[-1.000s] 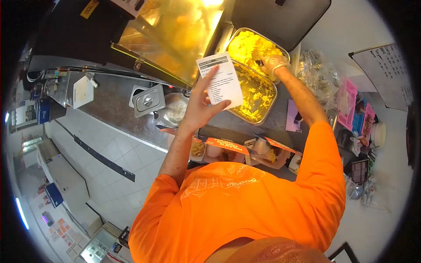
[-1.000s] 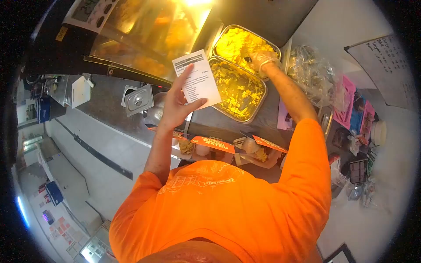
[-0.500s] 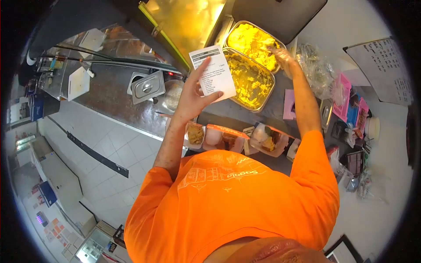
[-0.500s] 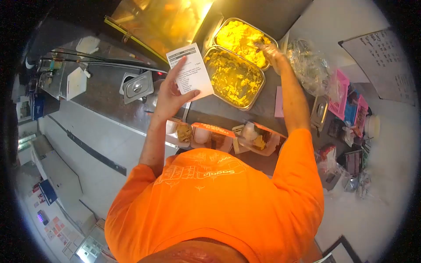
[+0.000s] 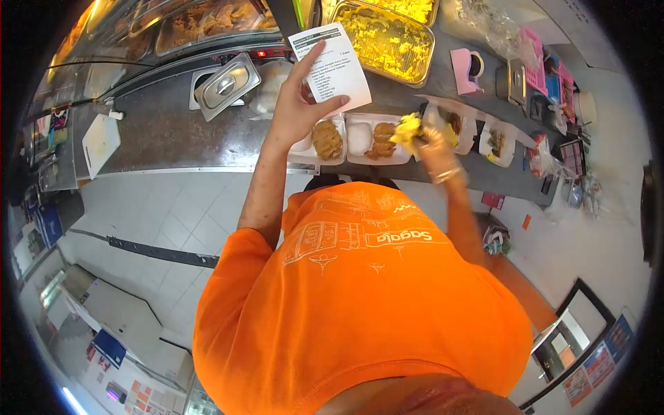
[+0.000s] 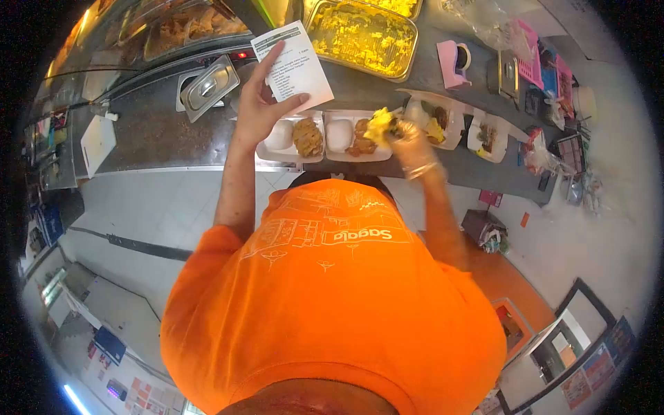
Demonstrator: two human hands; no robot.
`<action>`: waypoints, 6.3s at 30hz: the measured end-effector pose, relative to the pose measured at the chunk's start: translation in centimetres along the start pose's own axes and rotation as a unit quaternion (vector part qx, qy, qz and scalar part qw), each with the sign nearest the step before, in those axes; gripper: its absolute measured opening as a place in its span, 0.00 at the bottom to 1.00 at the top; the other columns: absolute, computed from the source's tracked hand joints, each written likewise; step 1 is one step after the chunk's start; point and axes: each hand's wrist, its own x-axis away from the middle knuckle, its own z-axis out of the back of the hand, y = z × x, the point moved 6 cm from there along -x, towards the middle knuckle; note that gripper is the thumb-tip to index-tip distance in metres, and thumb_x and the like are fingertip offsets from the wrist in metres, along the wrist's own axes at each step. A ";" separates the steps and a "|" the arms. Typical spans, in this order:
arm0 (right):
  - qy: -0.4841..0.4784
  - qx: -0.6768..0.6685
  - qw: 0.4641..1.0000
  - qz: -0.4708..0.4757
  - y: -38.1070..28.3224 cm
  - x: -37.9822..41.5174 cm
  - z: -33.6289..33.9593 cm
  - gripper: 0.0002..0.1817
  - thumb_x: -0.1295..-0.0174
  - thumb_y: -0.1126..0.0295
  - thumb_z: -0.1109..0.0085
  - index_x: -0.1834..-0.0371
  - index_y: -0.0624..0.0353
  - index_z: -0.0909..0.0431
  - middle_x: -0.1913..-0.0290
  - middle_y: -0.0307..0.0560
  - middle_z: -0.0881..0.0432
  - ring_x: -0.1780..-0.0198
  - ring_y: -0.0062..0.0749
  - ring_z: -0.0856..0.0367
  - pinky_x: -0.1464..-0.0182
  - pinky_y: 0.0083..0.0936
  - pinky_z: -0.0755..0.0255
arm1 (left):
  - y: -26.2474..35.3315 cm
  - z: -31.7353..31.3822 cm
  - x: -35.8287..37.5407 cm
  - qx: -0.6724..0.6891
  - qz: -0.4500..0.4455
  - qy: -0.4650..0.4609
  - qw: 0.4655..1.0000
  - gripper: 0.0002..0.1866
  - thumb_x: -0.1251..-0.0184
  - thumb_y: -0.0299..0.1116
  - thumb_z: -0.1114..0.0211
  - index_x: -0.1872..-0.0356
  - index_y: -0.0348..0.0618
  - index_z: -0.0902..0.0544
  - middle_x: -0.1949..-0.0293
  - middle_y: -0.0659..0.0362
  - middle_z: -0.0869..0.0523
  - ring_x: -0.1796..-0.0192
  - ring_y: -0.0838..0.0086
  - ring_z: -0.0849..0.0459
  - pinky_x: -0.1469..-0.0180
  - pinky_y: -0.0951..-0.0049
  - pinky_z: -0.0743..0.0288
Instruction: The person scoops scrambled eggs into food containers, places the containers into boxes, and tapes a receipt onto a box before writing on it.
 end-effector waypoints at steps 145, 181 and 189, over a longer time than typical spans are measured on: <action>0.348 0.126 0.863 -0.345 42.3 -37.8 73.9 0.23 0.41 0.54 0.39 0.46 0.55 0.14 0.41 0.61 0.18 0.38 0.56 0.20 0.39 0.44 0.26 | -8.0 -37.4 -20.1 -0.173 0.152 0.118 0.966 0.52 0.50 0.09 0.31 0.21 0.43 0.42 0.30 0.54 0.32 0.32 0.67 0.28 0.33 0.67 0.30; -0.292 -0.228 0.929 -0.025 9.3 -5.4 3.5 0.12 0.36 0.68 0.30 0.52 0.53 0.20 0.54 0.36 0.17 0.56 0.27 0.18 0.48 0.41 0.26 | 5.2 -12.2 12.7 -0.061 -0.052 0.364 0.928 0.49 0.49 0.11 0.28 0.23 0.36 0.41 0.33 0.49 0.26 0.36 0.66 0.22 0.34 0.67 0.24; -0.040 0.310 0.912 0.265 7.0 -5.3 -2.6 0.18 0.33 0.58 0.36 0.51 0.62 0.18 0.60 0.42 0.15 0.58 0.27 0.20 0.56 0.32 0.25 | 7.6 -6.4 20.6 -0.050 -0.073 0.362 0.928 0.52 0.51 0.13 0.25 0.23 0.35 0.42 0.29 0.49 0.31 0.31 0.65 0.28 0.30 0.65 0.29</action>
